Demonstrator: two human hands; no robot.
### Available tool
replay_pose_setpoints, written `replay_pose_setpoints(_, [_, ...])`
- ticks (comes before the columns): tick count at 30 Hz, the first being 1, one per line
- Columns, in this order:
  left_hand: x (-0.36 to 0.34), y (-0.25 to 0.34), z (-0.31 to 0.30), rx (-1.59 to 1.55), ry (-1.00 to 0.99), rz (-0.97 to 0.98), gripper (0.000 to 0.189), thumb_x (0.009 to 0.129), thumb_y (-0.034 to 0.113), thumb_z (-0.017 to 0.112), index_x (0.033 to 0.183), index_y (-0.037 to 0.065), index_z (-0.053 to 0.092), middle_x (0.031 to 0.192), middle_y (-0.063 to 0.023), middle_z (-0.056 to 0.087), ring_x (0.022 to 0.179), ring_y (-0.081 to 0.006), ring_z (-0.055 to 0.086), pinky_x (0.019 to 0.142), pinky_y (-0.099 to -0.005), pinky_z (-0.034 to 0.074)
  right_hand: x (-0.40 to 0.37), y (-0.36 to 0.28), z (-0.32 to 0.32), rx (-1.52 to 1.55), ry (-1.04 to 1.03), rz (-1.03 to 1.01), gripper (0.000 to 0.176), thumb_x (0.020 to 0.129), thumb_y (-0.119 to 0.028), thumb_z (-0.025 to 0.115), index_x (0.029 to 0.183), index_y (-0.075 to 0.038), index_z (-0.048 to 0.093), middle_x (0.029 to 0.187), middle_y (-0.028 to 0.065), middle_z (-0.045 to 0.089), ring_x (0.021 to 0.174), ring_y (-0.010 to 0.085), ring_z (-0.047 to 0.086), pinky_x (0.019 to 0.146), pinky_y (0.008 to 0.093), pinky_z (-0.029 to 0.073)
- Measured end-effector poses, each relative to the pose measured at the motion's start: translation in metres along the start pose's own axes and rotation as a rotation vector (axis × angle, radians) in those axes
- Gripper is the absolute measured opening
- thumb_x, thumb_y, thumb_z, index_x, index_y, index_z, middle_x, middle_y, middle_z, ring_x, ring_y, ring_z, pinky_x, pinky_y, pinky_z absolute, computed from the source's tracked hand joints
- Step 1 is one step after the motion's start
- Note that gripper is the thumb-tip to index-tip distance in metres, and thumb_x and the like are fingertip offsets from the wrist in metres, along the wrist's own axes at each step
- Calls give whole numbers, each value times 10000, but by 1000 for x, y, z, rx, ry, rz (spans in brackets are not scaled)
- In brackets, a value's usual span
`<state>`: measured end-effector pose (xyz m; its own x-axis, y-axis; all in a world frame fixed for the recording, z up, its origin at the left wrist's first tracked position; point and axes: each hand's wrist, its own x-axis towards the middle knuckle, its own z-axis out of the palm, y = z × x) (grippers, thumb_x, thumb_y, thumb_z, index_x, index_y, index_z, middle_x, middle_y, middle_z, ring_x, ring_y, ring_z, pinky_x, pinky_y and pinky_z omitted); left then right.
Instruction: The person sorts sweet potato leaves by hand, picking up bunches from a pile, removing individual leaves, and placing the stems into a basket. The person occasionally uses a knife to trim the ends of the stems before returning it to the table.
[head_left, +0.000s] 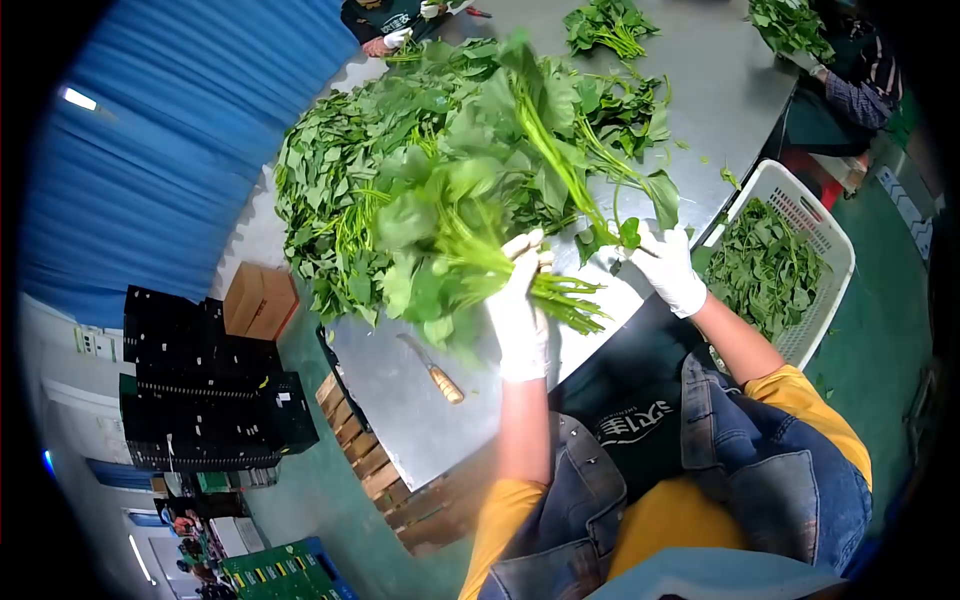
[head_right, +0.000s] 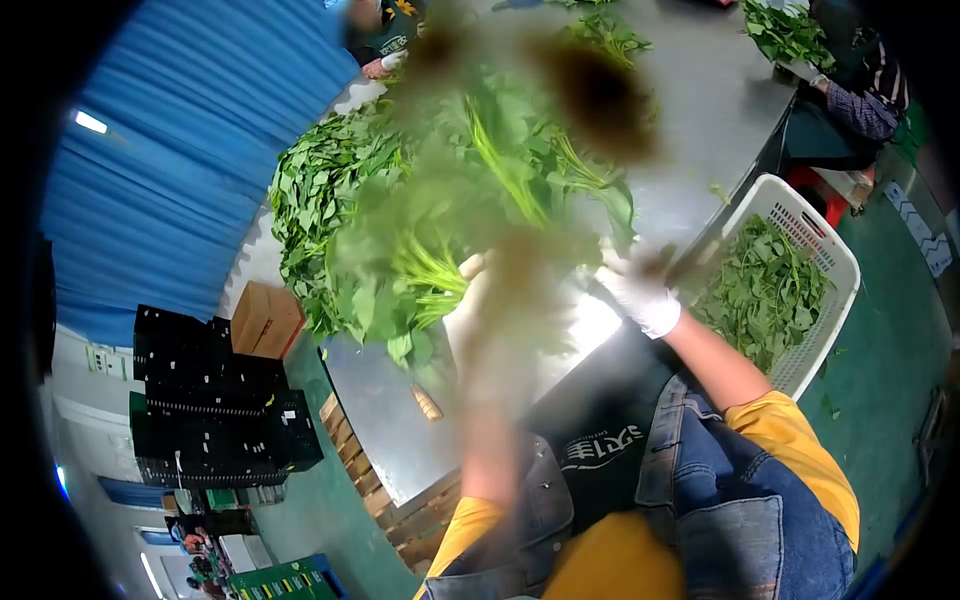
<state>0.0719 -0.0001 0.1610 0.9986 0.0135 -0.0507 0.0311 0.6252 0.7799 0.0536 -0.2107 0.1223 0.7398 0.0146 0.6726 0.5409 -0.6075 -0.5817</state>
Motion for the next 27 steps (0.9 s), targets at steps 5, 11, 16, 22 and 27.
replay_pose_setpoints(5, [25, -33, -14, 93, 47, -123, 225, 827, -11, 640, 1046, -31, 589, 927, -107, 659, 693, -129, 604, 646, -234, 497, -8, 4, 4, -269, -33, -188, 153, 660, -123, 701, 812, -112, 690, 762, 29, 628, 619, 234, 527, 556, 350, 403])
replay_pose_setpoints(11, [26, -34, -11, 265, 99, -38, 233, 796, -35, 662, 1018, -20, 596, 864, -87, 632, 664, -133, 590, 626, -243, 500, -11, -5, -12, -471, -168, -318, 210, 635, -140, 692, 840, -119, 655, 702, 24, 550, 613, 222, 508, 559, 348, 403])
replay_pose_setpoints(16, [20, -24, 2, 265, 137, -193, 241, 784, -55, 660, 1000, 1, 570, 866, -78, 622, 681, -135, 590, 619, -236, 501, -1, -25, -19, -259, -208, -24, 162, 651, -89, 613, 800, -37, 649, 809, 93, 605, 731, 298, 547, 659, 390, 438])
replay_pose_setpoints(22, [-10, -6, 36, 231, -86, -20, 266, 783, -52, 662, 1042, -25, 603, 938, -65, 639, 766, -116, 611, 700, -236, 508, -11, 11, 45, 776, -358, 410, 320, 903, -117, 545, 1204, -9, 530, 998, 48, 639, 877, 183, 601, 754, 327, 494])
replay_pose_setpoints(27, [-26, 13, 61, 222, -150, -30, 277, 784, -46, 666, 1051, -19, 598, 936, -58, 631, 770, -112, 595, 717, -236, 497, 19, -1, 40, 1727, -386, 753, 407, 933, -86, 520, 1318, 23, 443, 1242, 113, 573, 1100, 167, 550, 965, 288, 438])
